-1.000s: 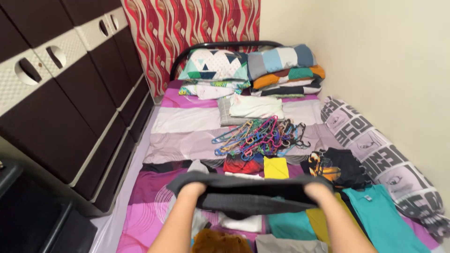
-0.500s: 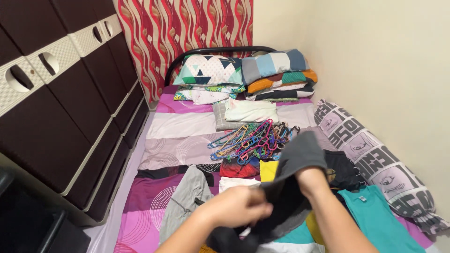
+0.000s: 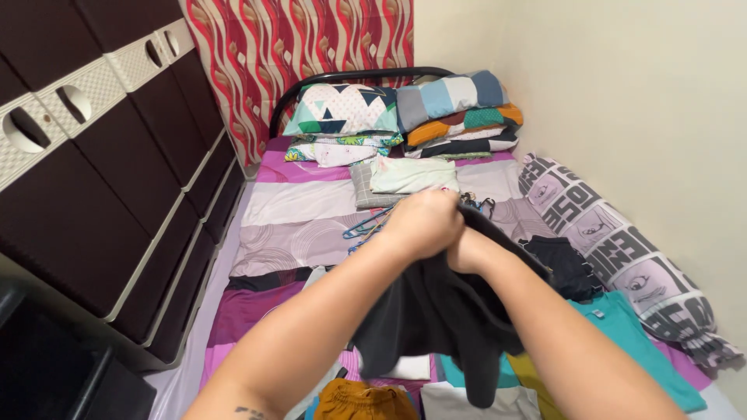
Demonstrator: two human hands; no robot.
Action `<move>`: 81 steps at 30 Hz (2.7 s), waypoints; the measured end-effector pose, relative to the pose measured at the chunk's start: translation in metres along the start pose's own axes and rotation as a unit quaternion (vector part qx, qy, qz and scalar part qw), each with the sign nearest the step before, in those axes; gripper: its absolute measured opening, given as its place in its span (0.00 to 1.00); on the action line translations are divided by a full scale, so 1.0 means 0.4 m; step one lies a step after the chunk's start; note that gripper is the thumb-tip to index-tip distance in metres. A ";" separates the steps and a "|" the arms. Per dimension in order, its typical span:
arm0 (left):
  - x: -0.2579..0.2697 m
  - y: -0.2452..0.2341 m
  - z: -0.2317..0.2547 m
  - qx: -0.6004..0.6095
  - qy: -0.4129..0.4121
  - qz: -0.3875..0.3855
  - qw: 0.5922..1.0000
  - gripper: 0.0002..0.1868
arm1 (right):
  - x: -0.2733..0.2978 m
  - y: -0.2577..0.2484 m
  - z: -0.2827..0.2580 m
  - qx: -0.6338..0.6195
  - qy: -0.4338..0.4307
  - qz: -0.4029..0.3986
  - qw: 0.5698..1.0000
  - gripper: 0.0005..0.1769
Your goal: Folding laundry and organizing clothes hangers on a bed.
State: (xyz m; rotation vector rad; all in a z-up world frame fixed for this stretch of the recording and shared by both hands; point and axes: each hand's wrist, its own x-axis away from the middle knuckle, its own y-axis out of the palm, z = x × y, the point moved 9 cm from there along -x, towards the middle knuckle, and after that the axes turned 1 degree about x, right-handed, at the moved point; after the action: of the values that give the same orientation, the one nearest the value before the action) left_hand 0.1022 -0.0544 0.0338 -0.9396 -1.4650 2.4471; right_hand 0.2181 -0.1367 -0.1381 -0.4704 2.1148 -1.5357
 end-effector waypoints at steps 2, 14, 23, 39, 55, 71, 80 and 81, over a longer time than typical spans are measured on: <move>-0.007 -0.059 -0.050 0.046 0.008 0.099 0.994 0.16 | 0.023 -0.009 -0.015 -0.098 0.011 -0.023 0.995 0.19; 0.120 -0.417 -0.525 0.036 -0.204 0.275 0.939 0.20 | 0.226 -0.258 -0.162 0.026 0.014 -0.066 0.997 0.25; 0.160 -0.488 -0.531 0.082 -0.219 0.140 0.962 0.28 | 0.200 -0.527 -0.233 0.317 -0.143 0.063 0.935 0.14; 0.174 -0.505 -0.449 0.391 -0.117 0.041 0.912 0.19 | 0.232 -0.684 0.025 -0.389 0.005 0.092 0.916 0.18; 0.046 -0.104 -0.201 0.239 -0.065 -0.070 0.966 0.17 | 0.122 -0.375 -0.240 -0.585 0.095 -0.036 0.805 0.24; 0.075 -0.101 -0.327 0.349 -0.009 -0.063 0.935 0.11 | 0.201 -0.464 -0.113 -0.189 0.062 -0.048 0.979 0.21; 0.113 0.284 -0.389 0.408 -0.110 -0.117 0.899 0.13 | 0.332 -0.392 0.102 -0.406 0.099 0.046 0.908 0.30; 0.111 0.326 -0.402 0.433 -0.158 -0.097 0.882 0.12 | 0.352 -0.375 0.146 -0.399 0.125 0.052 0.907 0.36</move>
State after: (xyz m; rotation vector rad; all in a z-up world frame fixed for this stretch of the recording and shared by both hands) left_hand 0.1841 0.0171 -0.1478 -0.1962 -0.3323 2.7156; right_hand 0.1344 -0.3046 -0.0355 -0.4233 2.8799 -0.6275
